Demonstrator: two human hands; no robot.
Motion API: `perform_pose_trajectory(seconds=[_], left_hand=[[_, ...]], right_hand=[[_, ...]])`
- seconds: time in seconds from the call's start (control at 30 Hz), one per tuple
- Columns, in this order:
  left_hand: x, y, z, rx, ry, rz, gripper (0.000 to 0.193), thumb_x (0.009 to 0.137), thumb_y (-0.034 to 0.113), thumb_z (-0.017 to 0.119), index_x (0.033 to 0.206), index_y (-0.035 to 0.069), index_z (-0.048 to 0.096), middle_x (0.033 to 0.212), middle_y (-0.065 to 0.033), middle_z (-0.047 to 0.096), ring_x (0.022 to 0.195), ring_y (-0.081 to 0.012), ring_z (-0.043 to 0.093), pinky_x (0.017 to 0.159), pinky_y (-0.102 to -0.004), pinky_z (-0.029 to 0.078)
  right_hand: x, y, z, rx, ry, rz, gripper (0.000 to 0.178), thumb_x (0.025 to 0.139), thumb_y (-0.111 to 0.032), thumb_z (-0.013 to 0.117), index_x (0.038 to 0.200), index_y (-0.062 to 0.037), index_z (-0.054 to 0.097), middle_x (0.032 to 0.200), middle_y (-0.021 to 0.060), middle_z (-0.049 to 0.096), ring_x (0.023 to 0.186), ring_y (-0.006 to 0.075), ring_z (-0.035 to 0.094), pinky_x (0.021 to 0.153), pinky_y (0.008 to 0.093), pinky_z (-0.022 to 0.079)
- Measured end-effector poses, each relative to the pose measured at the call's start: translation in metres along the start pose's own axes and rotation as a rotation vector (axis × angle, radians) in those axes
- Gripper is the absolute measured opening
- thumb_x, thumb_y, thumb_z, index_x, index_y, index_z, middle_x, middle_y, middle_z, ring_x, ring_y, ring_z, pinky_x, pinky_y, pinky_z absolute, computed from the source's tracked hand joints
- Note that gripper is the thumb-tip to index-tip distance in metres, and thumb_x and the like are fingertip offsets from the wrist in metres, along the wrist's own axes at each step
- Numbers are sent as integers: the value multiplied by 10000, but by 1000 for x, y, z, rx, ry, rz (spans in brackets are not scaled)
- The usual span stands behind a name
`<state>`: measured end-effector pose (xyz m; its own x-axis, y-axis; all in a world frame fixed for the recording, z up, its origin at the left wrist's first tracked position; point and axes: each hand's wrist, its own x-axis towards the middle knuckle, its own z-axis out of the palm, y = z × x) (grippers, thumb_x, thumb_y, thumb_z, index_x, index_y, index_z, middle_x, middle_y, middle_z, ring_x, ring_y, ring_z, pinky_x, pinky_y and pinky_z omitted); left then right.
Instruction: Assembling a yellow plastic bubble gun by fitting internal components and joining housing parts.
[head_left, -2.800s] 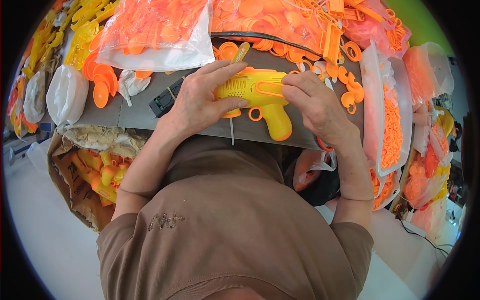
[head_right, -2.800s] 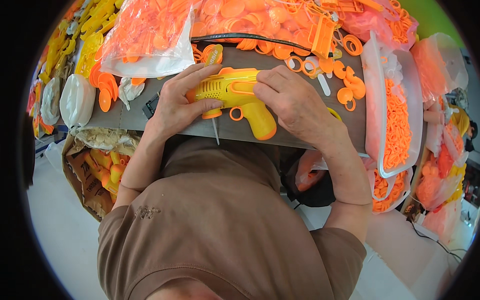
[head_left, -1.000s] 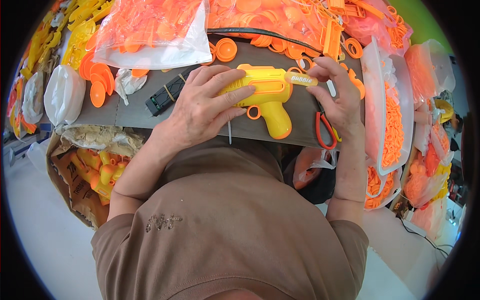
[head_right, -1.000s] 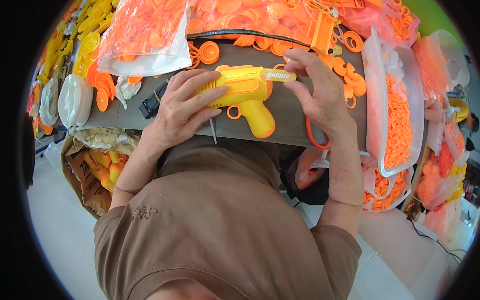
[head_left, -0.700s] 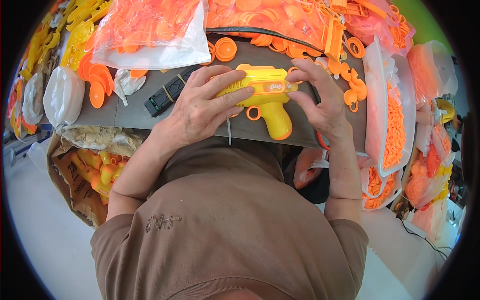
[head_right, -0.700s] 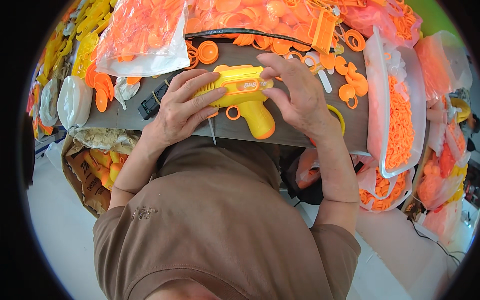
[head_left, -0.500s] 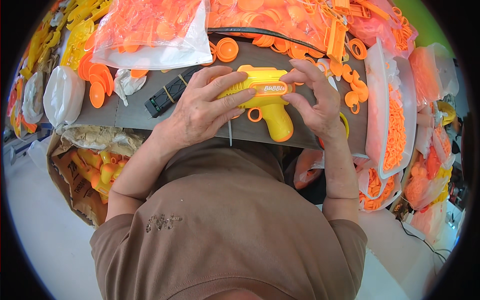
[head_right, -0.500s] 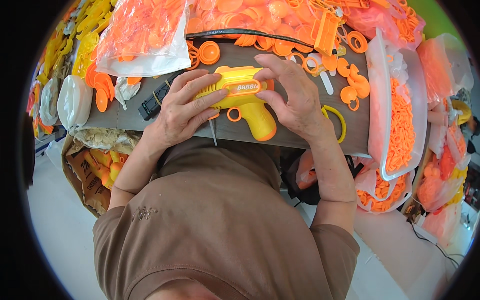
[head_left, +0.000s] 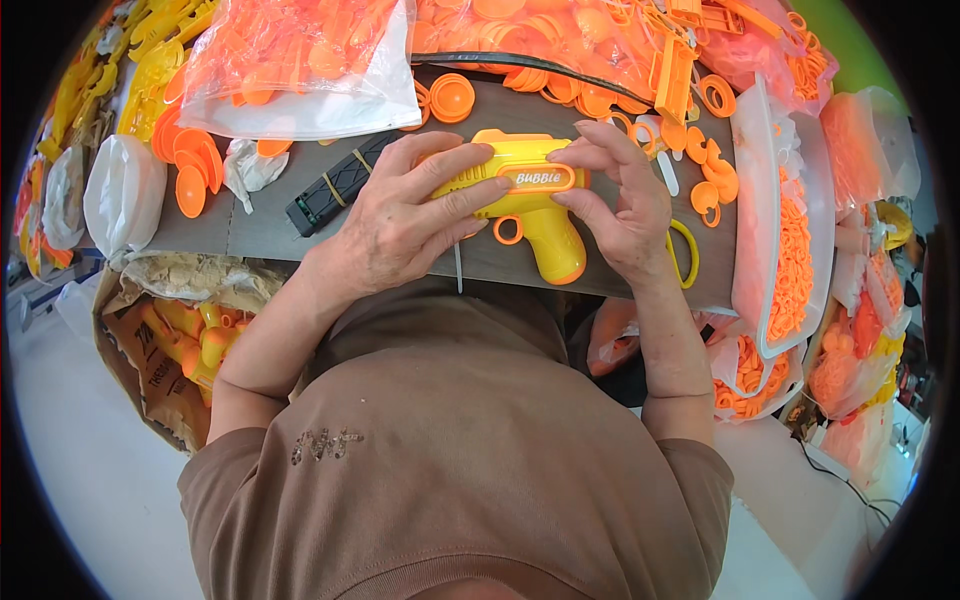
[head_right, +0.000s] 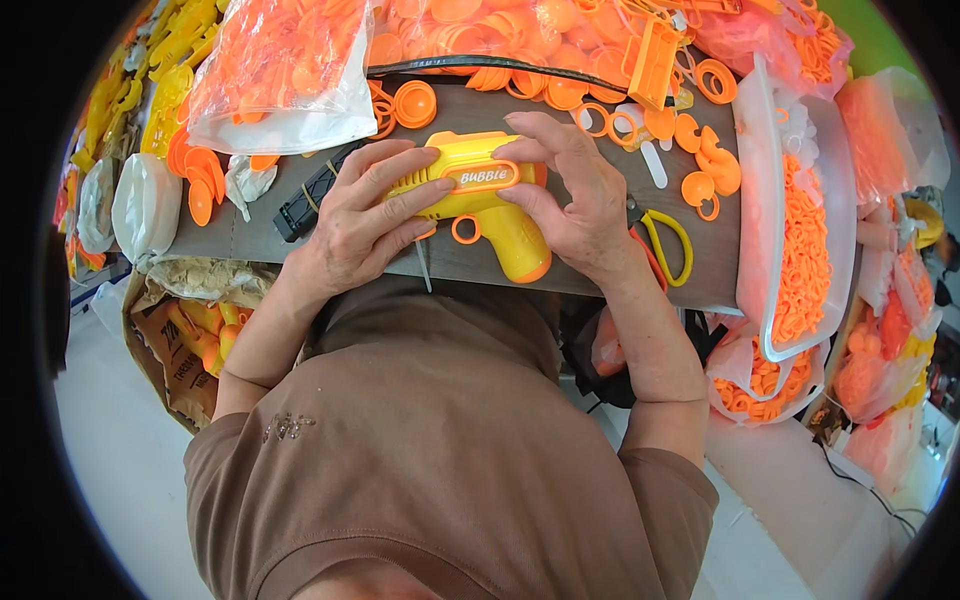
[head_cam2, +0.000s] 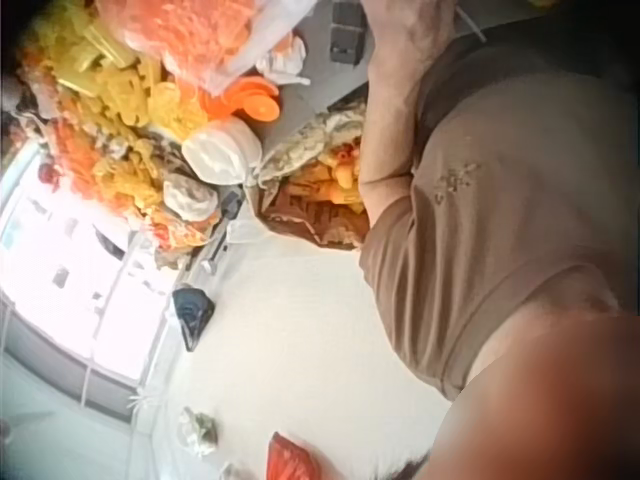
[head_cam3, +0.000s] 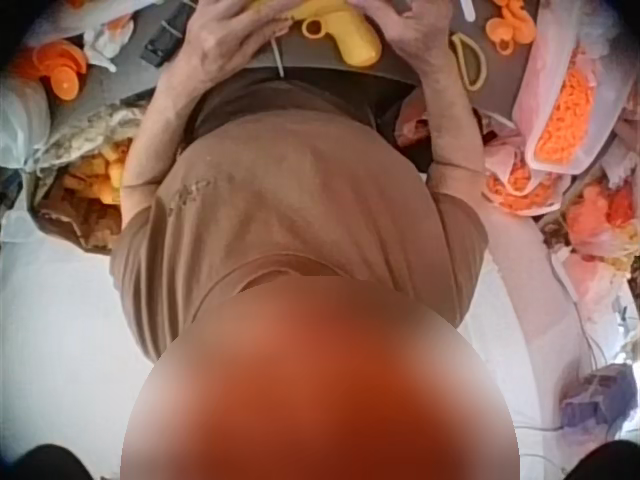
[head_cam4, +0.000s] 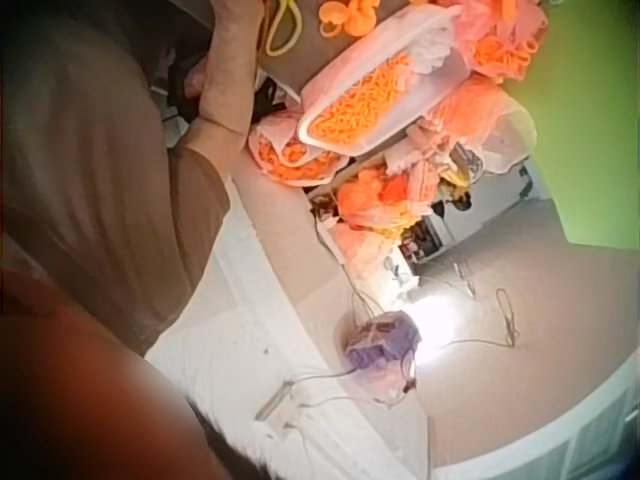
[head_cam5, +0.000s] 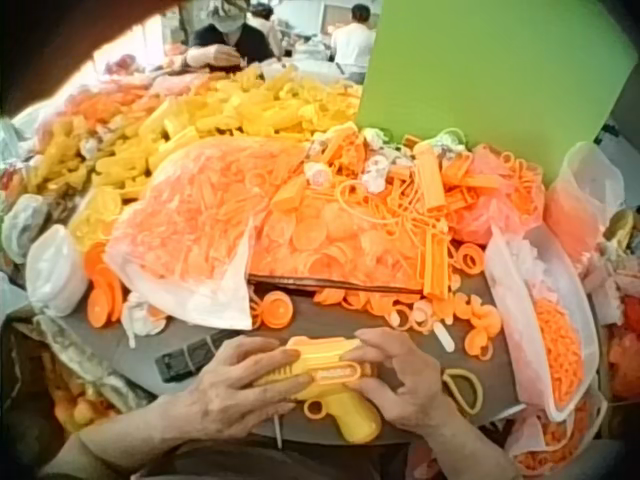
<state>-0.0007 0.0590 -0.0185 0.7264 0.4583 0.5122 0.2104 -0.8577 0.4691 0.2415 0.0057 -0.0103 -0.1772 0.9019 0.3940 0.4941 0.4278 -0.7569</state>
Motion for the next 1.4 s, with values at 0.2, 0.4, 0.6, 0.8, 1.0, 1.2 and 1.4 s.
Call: perform_pose_trajectory(seconds=[0.2,0.4,0.6,0.8,1.0,1.2,1.4], left_hand=[[7,7,-4,34,-68,-44,539,723,94,693,1243,160,567,1189,-97,507,1033,-317,494,871,-400,434],[8,8,-5,66,-103,-32,551,723,86,689,1252,167,560,1195,-97,489,1015,-318,493,859,-403,433],[7,8,-6,65,-102,-34,554,708,73,691,1242,158,568,1199,-96,489,1012,-316,495,859,-402,432],[6,8,-3,76,-86,-46,540,700,76,692,1223,153,580,1192,-87,494,1004,-318,492,855,-402,425],[3,7,0,70,-60,-37,529,678,86,700,1195,138,600,1204,-82,492,999,-325,489,857,-402,425],[4,9,-1,92,-48,-56,544,673,78,701,1202,142,591,1202,-90,493,1006,-326,486,866,-404,425],[16,5,-13,-105,-188,-289,751,696,200,724,1354,72,385,1071,-202,560,988,-361,554,829,-412,468]], right_hand=[[-1,1,1,3,-6,10,586,752,25,693,1280,-2,438,993,91,673,967,186,598,953,349,413],[-3,0,1,28,1,35,581,756,15,694,1278,-1,437,1034,96,660,998,193,593,972,355,401],[-8,0,6,220,33,213,418,867,-54,603,1254,6,454,1227,116,549,1116,177,519,978,325,394],[-9,-8,22,483,131,482,288,934,-83,517,1205,5,479,1277,124,500,1142,156,484,980,295,387],[-6,-2,26,609,150,471,209,927,-49,484,1133,-13,466,1267,141,479,1109,155,489,967,302,398],[-6,2,30,503,134,427,215,920,-28,460,1134,-5,456,1250,134,481,1093,150,486,963,292,388],[-5,-5,28,428,145,385,339,891,-29,490,1223,21,440,1184,91,495,1107,161,471,979,276,351]])
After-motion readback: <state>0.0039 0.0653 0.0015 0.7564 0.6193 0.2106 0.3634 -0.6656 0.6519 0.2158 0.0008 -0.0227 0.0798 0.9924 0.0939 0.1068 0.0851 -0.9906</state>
